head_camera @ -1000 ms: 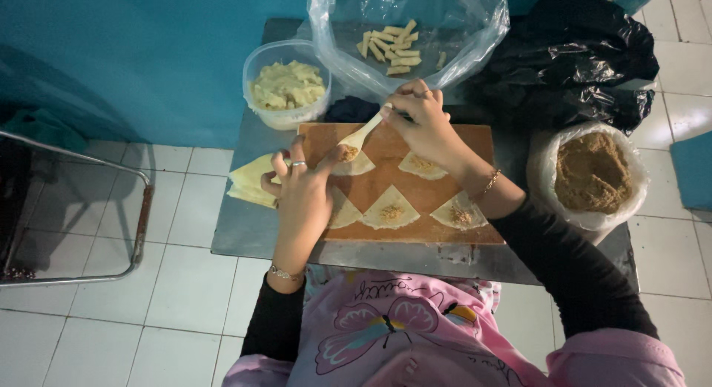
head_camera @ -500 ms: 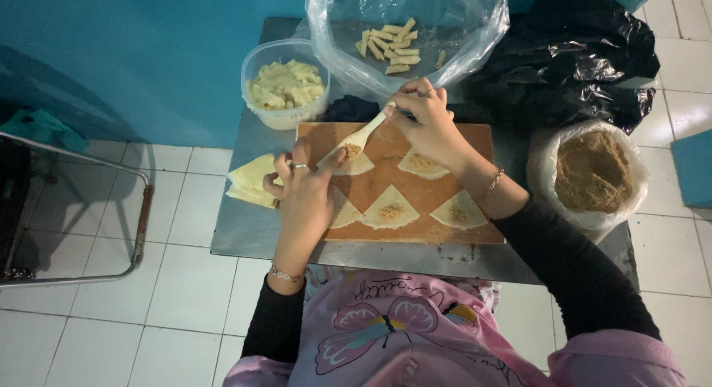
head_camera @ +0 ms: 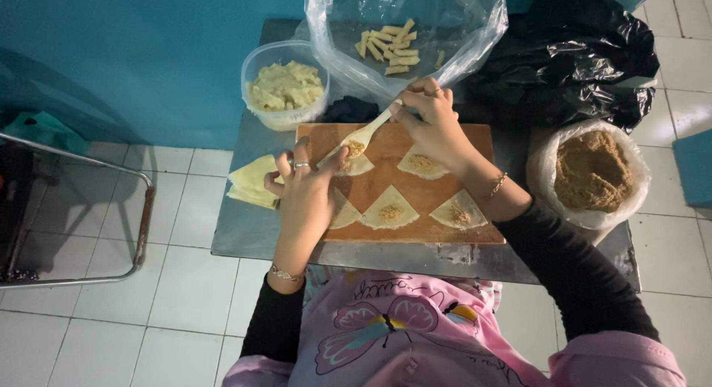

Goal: The person places triangular pastry wrappers on a wooden board, spoons brown filling from a bag onto each wrapper with a wooden spoon, then folds and presses the wrappers closed into filled pastries, repeating the cycle for multiple wrappers.

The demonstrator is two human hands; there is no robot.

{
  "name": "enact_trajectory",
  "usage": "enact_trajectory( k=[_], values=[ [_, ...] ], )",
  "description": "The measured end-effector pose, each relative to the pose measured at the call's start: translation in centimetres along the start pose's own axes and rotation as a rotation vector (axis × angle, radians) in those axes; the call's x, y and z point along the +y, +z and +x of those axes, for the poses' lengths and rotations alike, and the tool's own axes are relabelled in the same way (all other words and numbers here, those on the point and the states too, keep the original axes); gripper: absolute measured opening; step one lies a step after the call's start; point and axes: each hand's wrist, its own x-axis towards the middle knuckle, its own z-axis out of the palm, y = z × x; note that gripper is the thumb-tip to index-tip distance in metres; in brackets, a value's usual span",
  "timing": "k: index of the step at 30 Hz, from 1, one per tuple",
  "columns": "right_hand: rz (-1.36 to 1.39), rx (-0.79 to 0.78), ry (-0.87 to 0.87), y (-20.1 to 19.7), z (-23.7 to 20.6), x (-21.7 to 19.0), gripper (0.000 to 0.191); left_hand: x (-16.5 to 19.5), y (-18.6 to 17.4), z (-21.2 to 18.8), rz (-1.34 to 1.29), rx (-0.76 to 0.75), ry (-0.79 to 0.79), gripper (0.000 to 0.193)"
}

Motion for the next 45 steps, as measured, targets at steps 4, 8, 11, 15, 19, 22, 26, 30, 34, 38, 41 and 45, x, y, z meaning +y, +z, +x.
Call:
enact_trajectory(
  k=[4,8,11,15,19,22,26,30,34,38,41,45],
  values=[
    [0.027,0.014,0.012,0.0,-0.2,-0.4,0.015,-0.1,0.3,0.0,-0.016,0.006,-0.001,0.06],
    [-0.008,-0.017,0.036,-0.4,0.2,-0.7,0.015,-0.2,0.0,-0.3,-0.015,-0.001,-0.003,0.059],
    [-0.024,0.024,0.079,-0.6,0.0,-1.0,0.014,-0.3,-0.1,-0.2,-0.004,0.022,0.011,0.059],
    [0.011,0.105,0.064,-2.6,-0.4,-1.0,0.015,-0.2,0.0,0.6,-0.039,0.113,0.004,0.019],
    [0.553,0.212,0.119,-6.3,-1.8,-1.7,0.012,-0.3,-0.3,2.0,0.013,0.118,0.084,0.012],
    [0.536,0.342,0.209,-10.4,-6.8,-2.3,0.019,0.2,-0.6,2.5,0.029,0.121,0.074,0.014],
    [0.303,0.752,0.369,-15.1,-13.6,0.9,0.014,1.5,-1.2,1.2,-0.068,0.218,0.079,0.009],
    [0.3,0.859,0.208,-21.1,-19.4,8.1,0.013,3.2,-1.5,-1.3,-0.128,0.268,0.035,0.012],
    [0.031,0.79,0.275,-22.6,-24.0,11.2,0.021,4.2,-1.8,-2.8,-0.283,0.168,0.073,0.013],
    [-0.632,0.551,0.32,-20.1,-23.1,8.8,0.011,4.5,-2.5,-3.4,-0.314,0.066,0.081,0.016],
    [-0.991,0.495,0.261,-18.7,-20.5,4.8,0.015,5.1,-2.7,-3.7,-0.221,0.089,0.041,0.018],
    [-0.624,0.756,0.324,-15.5,-19.1,-2.0,0.048,4.9,-2.5,-3.9,-0.15,0.033,0.024,0.019]
  ],
)
